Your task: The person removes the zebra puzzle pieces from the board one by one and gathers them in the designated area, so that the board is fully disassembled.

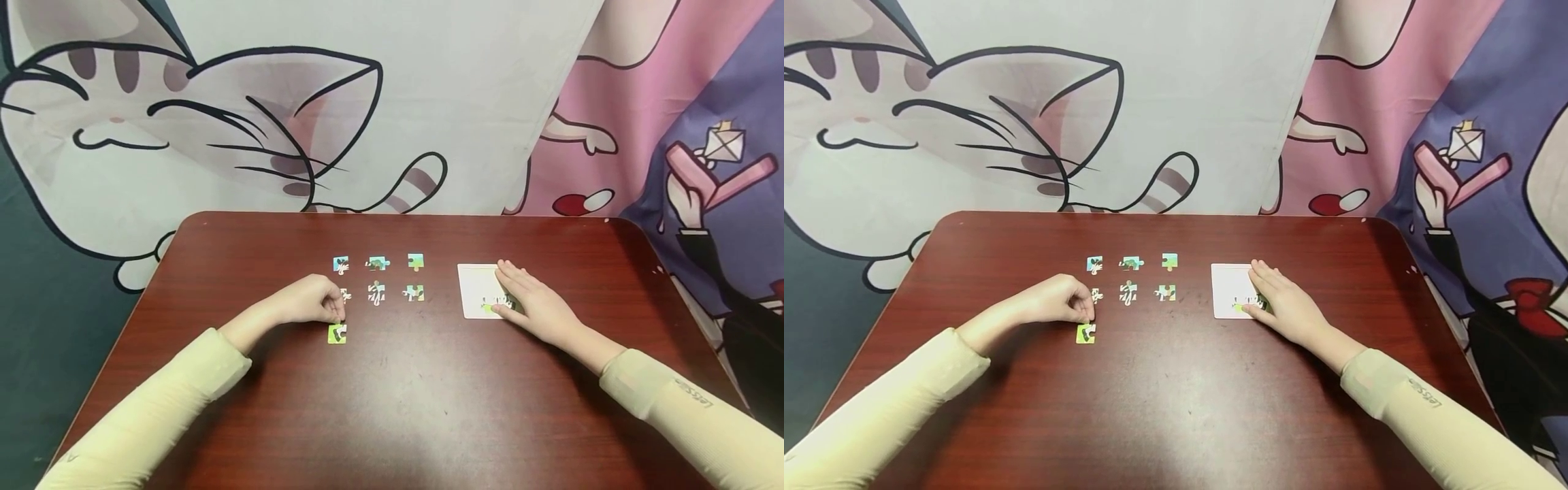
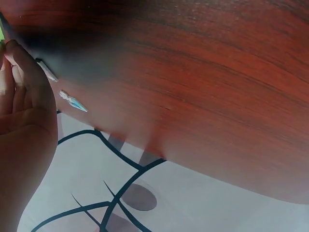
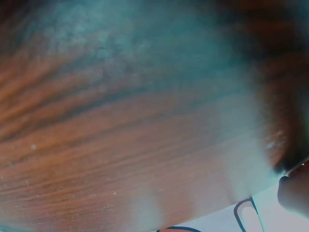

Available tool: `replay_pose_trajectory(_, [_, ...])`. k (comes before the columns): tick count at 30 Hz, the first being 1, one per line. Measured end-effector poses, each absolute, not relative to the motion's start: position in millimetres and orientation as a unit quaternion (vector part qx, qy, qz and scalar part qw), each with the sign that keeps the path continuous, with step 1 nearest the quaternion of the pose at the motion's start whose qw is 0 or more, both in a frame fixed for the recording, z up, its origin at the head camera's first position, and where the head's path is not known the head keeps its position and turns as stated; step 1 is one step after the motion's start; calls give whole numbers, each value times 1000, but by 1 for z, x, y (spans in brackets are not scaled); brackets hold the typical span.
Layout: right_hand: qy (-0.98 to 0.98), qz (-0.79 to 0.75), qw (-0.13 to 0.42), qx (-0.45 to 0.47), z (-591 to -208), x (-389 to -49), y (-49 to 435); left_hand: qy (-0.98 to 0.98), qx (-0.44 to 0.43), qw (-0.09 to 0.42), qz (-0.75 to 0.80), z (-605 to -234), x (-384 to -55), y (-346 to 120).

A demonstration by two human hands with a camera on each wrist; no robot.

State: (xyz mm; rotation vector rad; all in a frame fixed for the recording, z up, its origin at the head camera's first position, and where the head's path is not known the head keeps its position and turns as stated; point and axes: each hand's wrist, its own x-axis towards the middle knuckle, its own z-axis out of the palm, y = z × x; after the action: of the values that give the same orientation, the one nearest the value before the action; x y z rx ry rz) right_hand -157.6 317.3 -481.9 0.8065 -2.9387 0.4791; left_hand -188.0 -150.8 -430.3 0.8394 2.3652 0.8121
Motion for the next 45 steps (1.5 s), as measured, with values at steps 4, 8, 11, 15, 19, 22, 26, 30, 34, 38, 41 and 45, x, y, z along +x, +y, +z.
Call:
replay_pose_trajectory(4, [-952,156,27,262,-482,-157,317,869,304,251,300,-435,-187,-151])
replay_pose_trajectory(8, [-952,153,31,262,-483,-156,318,868,302,251,304,-436,-187,-151])
replay_pose_trajectory(11, [-953,152,33,261,-482,-156,319,869,300,250,305,-435,-188,-151])
replay_pose_trajectory(15, [-952,152,33,262,-482,-157,319,868,301,252,305,-435,-189,-153])
replay_pose_trajectory(19, [-952,153,34,263,-483,-158,319,866,302,254,306,-436,-189,-154])
replay_pose_trajectory(22, [-951,154,35,264,-483,-158,318,868,301,250,306,-435,-190,-155])
replay_pose_trajectory(26, [-951,155,36,266,-482,-158,318,874,297,242,300,-432,-191,-155])
replay_pose_trajectory(30, [-951,156,36,265,-482,-158,318,877,297,235,294,-430,-193,-153])
replay_pose_trajectory(34, [-951,154,39,267,-482,-157,319,875,306,229,296,-428,-194,-146])
replay_pose_trajectory(38, [-950,153,42,268,-483,-156,319,871,322,219,301,-425,-197,-133])
replay_pose_trajectory(41, [-952,151,38,265,-483,-157,318,866,329,221,304,-423,-199,-122])
replay_pose_trajectory(45, [-954,145,30,260,-482,-158,318,859,341,229,307,-420,-201,-103])
